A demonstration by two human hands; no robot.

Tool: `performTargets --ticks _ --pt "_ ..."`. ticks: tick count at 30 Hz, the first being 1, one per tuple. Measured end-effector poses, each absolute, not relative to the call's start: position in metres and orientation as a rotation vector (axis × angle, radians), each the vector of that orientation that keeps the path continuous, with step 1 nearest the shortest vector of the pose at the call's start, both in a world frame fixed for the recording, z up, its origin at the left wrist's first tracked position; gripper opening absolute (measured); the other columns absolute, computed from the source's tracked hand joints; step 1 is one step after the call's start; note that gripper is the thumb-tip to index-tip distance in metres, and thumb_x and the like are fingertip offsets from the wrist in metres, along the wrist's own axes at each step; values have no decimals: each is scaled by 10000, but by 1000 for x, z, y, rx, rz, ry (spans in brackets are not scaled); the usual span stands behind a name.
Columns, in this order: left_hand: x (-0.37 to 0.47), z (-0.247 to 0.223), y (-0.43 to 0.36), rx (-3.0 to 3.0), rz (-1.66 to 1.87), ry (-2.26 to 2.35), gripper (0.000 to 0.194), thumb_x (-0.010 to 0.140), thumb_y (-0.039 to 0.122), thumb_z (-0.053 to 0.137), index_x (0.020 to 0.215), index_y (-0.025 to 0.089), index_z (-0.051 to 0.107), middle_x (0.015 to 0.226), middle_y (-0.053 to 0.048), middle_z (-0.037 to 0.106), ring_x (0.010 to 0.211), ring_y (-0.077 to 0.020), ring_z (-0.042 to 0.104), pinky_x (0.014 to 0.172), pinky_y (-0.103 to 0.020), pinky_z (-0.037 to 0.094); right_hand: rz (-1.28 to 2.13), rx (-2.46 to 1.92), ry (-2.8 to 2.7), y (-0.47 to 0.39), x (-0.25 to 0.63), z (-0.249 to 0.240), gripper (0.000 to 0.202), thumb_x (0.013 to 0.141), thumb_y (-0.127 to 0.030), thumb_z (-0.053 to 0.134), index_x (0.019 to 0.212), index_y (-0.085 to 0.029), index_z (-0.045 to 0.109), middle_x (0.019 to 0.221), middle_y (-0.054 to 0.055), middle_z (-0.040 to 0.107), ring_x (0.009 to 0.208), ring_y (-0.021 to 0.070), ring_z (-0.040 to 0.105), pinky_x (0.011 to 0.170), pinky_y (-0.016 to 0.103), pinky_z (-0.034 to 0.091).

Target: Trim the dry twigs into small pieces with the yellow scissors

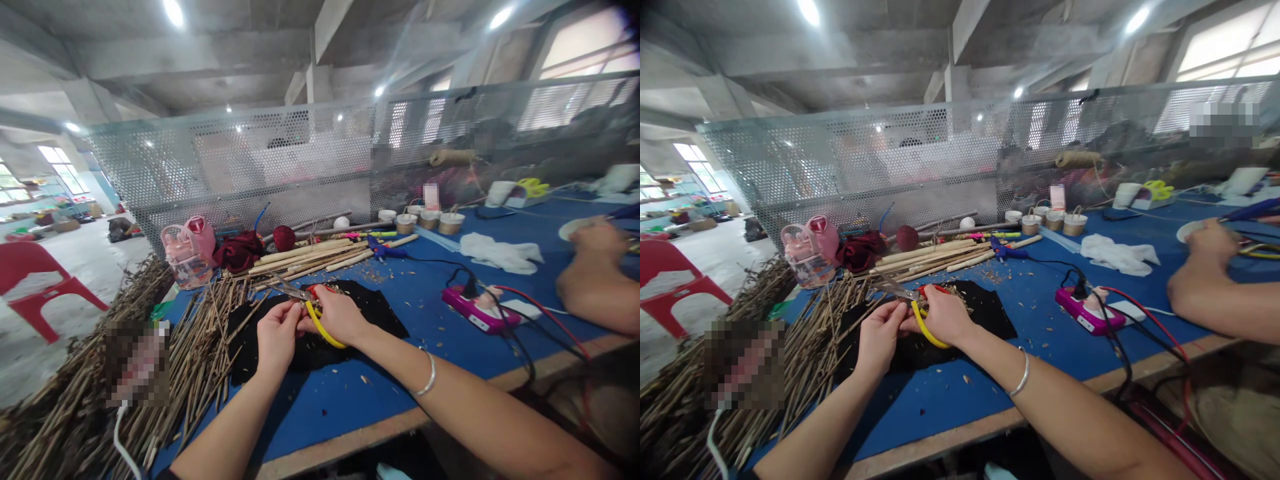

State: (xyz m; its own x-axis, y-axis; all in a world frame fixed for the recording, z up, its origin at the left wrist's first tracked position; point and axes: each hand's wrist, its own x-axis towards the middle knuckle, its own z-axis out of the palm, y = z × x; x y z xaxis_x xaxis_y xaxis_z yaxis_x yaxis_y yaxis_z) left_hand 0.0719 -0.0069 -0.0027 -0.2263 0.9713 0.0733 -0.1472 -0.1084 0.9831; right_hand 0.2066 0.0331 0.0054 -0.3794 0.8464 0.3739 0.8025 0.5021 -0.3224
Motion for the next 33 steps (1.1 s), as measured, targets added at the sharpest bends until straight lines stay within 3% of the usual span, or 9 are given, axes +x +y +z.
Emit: performTargets --ticks 5,10,14,22,29,33 --pt "72 -4 -6 1036 1527 1239 327 630 398 680 805 122 647 682 -44 675 522 -112 582 465 -198 435 66 -1275 -2284 36 206 2 570 627 -675 556 877 -175 446 825 71 579 751 204 567 625 273 358" --pt "71 -8 -4 1088 1588 1197 288 638 365 677 790 122 646 714 -54 683 616 -149 622 615 -266 490 84 -1223 -2308 36 207 2 579 603 -653 594 887 -168 454 834 72 558 781 210 550 667 295 376" --pt "71 -7 -5 1119 1587 1209 271 658 353 664 799 122 644 739 -56 685 663 -153 624 649 -263 483 121 -1196 -2290 34 206 1 566 623 -652 579 887 -172 436 832 73 562 769 212 555 647 288 367" --pt "70 -3 -8 1174 1601 1275 254 674 357 649 778 127 671 736 -51 688 670 -143 610 639 -235 469 308 -1291 -2243 31 203 1 549 625 -669 570 860 -195 425 695 20 577 572 154 540 509 230 284" --pt "71 -2 -7 1046 1556 1267 331 657 368 657 876 119 668 751 -67 691 587 -138 603 509 -219 456 293 -1354 -2268 32 204 3 488 686 -673 504 797 -200 461 694 36 605 608 163 569 508 228 280" --pt "70 -2 -6 1060 1577 1228 320 673 365 644 883 124 671 769 -70 694 647 -157 624 592 -249 487 185 -1389 -2282 33 205 3 519 667 -675 525 860 -195 471 706 42 616 654 194 596 534 243 300"
